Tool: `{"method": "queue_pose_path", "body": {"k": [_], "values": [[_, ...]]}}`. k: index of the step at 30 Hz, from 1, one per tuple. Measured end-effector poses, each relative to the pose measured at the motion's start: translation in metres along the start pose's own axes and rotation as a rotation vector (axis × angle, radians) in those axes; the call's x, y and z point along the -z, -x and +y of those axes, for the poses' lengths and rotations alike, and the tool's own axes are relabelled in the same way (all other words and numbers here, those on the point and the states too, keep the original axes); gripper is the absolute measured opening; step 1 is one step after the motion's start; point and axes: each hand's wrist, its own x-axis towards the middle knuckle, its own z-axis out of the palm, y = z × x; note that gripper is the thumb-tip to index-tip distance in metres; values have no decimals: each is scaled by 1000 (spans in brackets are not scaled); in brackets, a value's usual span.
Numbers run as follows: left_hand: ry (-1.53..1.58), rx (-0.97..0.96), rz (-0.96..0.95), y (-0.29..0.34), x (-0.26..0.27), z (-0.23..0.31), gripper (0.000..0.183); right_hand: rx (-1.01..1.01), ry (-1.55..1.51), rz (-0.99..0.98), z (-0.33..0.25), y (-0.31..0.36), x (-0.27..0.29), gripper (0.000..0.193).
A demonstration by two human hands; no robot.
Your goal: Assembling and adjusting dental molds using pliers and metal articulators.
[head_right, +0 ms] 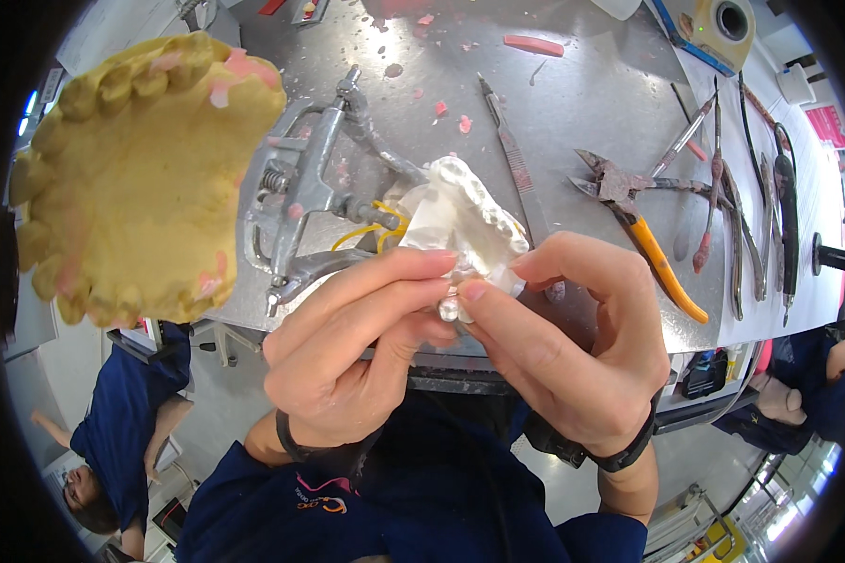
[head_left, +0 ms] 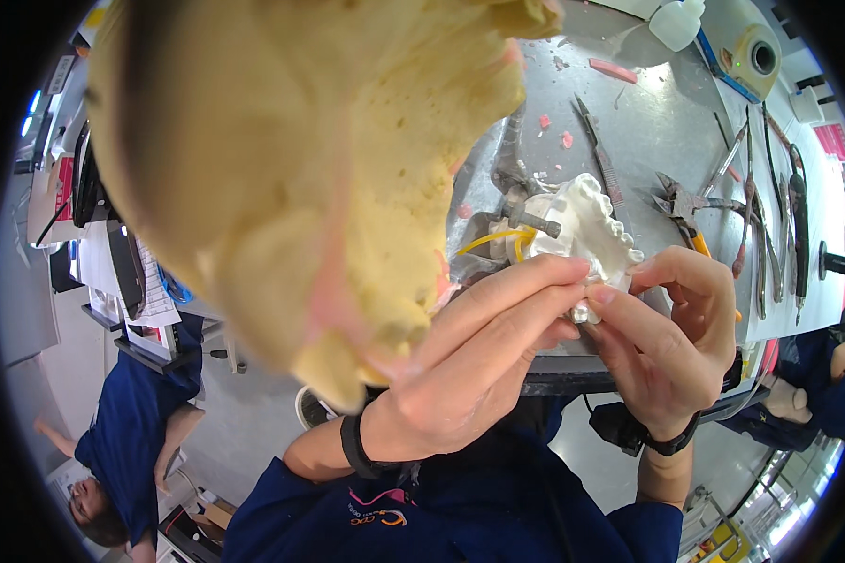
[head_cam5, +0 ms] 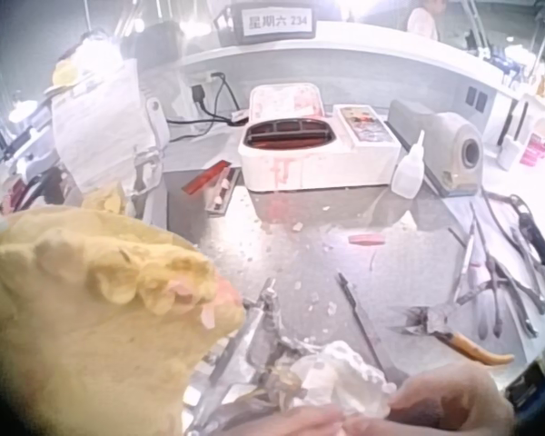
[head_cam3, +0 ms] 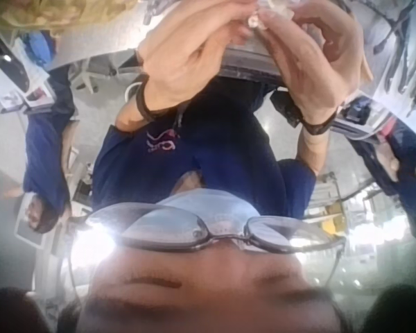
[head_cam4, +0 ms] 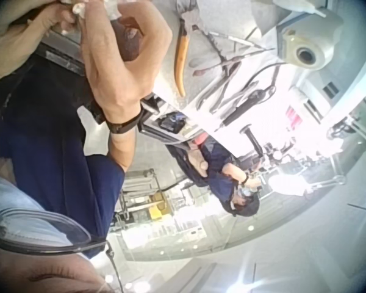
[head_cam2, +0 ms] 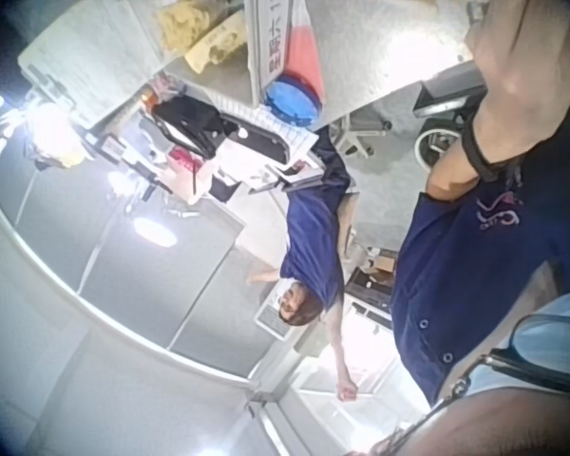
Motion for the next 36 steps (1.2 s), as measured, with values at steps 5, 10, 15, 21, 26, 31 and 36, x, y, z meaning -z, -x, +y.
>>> {"method": "queue_pose_path", "body": {"k": [5,10,15,21,26,31,36], "values": [[-11,-48,-12,0,1,-3,14,19,7,22,0,0,-3,42],[-7,-30,-1,1,1,-2,13,24,21,20,-1,0,-2,42],[-14,-35,27,4,-3,-5,11,52,38,10,3,1,-2,42],[-7,-38,50,5,-5,-4,11,53,34,25,2,0,0,41],[-28,-21,44,6,-6,-3,12,57,11,35,4,2,-2,41],[-39,-29,29,6,-4,-3,12,65,30,35,5,2,-4,41],[-84,-54,7,2,0,-4,16,56,23,59,5,2,-6,40]]}}
